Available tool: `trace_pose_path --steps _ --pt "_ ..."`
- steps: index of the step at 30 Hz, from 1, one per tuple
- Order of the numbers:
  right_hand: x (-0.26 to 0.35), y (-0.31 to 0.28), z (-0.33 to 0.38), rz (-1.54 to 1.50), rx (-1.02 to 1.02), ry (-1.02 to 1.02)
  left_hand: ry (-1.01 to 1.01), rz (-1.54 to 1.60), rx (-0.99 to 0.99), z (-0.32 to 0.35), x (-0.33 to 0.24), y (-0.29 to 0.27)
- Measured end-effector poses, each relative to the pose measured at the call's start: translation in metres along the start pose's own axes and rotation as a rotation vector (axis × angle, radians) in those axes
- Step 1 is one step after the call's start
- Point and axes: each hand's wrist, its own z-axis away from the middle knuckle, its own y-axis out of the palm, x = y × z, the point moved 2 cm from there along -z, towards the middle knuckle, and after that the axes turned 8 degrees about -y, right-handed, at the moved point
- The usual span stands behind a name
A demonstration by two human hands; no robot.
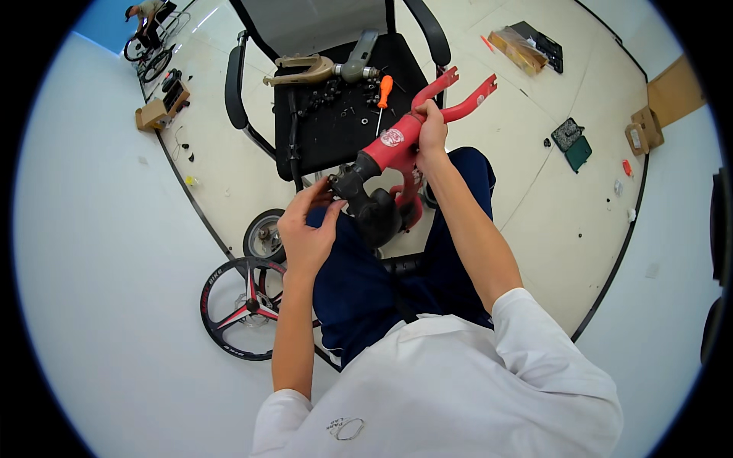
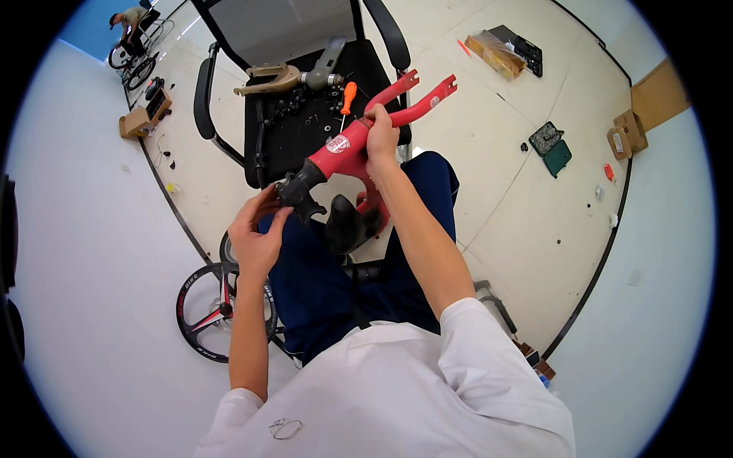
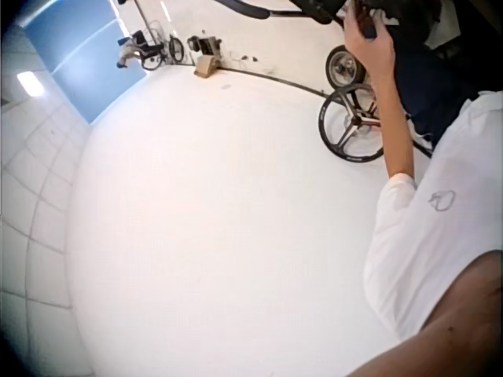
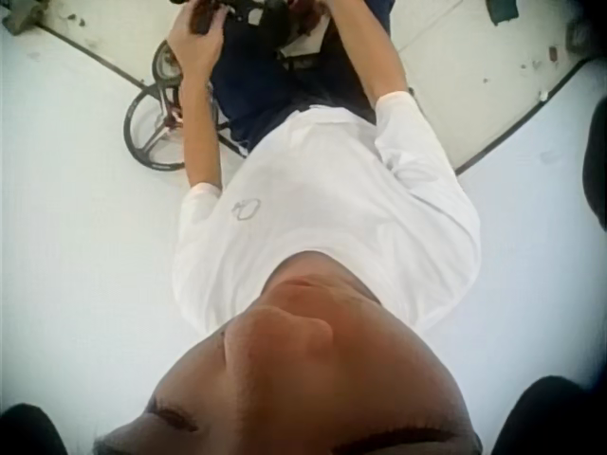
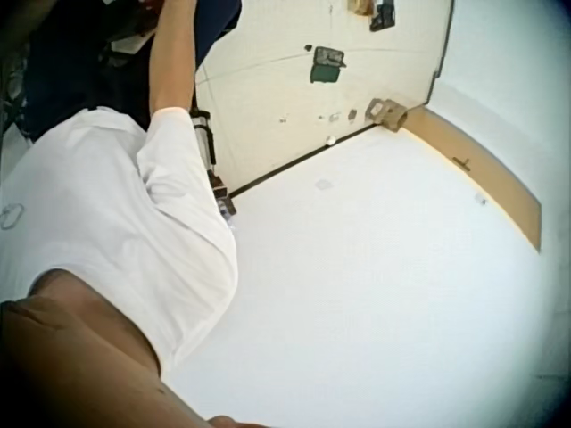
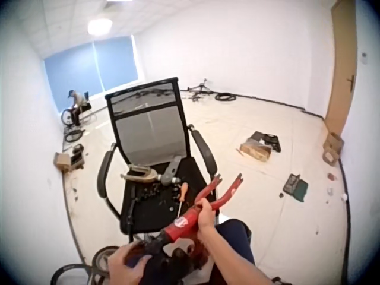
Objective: The person assembles a pink scooter by inserting a wooden dowel into the frame, attaching a black seat, and securing it with a bolt. The person then attaches a small wheel to the frame.
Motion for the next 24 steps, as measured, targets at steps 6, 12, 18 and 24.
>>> trace_pose_path --steps 6,12,18,24 --pt "0.007 -0.005 0.0 0.075 0.029 -0.015 0.065 0.018 0.035 -0.002 0.005 0.002" --pt "0.006 -0.006 0.0 0.105 0.046 0.004 0.029 0.064 0.061 -0.005 -0.002 0.006" --pt "0.004 -0.005 0.001 0.146 0.076 -0.002 0.006 0.141 0.044 -0.005 0.002 0.002" --pt "0.002 0.001 0.002 0.133 0.101 0.001 -0.003 0.001 -0.061 -0.005 -0.009 0.004"
